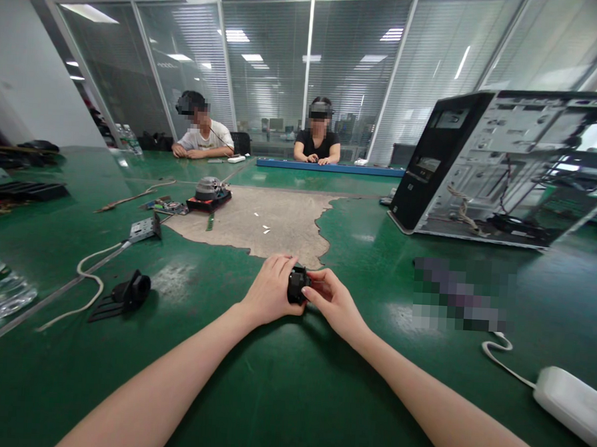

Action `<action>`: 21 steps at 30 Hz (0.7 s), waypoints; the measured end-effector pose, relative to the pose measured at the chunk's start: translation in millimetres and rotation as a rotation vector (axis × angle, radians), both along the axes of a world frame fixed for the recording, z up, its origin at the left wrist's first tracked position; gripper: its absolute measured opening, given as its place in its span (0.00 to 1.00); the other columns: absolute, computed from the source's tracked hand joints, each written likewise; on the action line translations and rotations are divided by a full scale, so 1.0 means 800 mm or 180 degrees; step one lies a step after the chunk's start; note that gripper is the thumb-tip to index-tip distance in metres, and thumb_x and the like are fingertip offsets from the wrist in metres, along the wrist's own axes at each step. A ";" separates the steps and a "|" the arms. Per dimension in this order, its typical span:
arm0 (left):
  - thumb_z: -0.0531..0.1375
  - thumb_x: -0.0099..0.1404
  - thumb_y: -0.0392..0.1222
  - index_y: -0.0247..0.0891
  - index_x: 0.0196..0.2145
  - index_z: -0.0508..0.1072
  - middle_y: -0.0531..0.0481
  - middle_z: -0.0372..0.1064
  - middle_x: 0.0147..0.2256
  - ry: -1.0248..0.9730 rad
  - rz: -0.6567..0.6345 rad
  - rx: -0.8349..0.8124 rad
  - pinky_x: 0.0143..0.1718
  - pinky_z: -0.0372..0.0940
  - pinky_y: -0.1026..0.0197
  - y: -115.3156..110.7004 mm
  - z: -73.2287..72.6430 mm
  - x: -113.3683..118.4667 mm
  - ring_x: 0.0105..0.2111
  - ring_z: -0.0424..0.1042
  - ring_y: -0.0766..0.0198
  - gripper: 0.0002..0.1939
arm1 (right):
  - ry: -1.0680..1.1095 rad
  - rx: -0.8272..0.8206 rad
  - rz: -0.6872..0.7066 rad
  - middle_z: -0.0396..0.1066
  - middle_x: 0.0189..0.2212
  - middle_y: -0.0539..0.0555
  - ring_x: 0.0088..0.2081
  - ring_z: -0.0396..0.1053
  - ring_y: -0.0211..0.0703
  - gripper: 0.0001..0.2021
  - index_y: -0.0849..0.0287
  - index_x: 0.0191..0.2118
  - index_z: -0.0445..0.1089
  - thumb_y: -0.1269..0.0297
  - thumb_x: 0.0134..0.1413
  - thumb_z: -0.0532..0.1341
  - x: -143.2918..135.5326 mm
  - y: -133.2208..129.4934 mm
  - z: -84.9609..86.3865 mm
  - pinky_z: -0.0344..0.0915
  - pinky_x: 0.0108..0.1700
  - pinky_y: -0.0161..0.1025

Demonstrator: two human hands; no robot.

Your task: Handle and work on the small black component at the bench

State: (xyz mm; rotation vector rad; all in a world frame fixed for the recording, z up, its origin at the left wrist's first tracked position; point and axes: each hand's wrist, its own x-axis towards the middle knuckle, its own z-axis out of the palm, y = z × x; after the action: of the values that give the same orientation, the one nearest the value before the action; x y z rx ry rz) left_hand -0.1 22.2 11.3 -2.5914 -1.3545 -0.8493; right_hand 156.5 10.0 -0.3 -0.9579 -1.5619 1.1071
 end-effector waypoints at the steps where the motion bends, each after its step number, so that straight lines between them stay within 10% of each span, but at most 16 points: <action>1: 0.59 0.44 0.45 0.31 0.51 0.53 0.39 0.58 0.46 -0.0042 -0.0059 -0.0069 0.50 0.51 0.49 0.001 -0.001 -0.001 0.48 0.56 0.50 0.37 | 0.0007 -0.0006 0.0020 0.68 0.34 0.51 0.38 0.69 0.40 0.10 0.57 0.37 0.61 0.65 0.46 0.59 0.000 0.000 0.000 0.66 0.44 0.42; 21: 0.59 0.45 0.42 0.33 0.56 0.43 0.40 0.57 0.47 -0.0139 -0.0201 -0.0366 0.50 0.46 0.48 0.003 -0.007 -0.005 0.48 0.55 0.51 0.43 | -0.0043 0.0105 0.0122 0.69 0.40 0.53 0.42 0.69 0.42 0.13 0.56 0.41 0.63 0.66 0.46 0.59 0.003 -0.002 0.002 0.63 0.49 0.45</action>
State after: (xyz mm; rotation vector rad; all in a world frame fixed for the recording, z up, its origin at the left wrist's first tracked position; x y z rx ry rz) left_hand -4.2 24.8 5.9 -2.7312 -1.3789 -0.8667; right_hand 158.5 8.5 1.3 -0.9184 -1.6107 1.1000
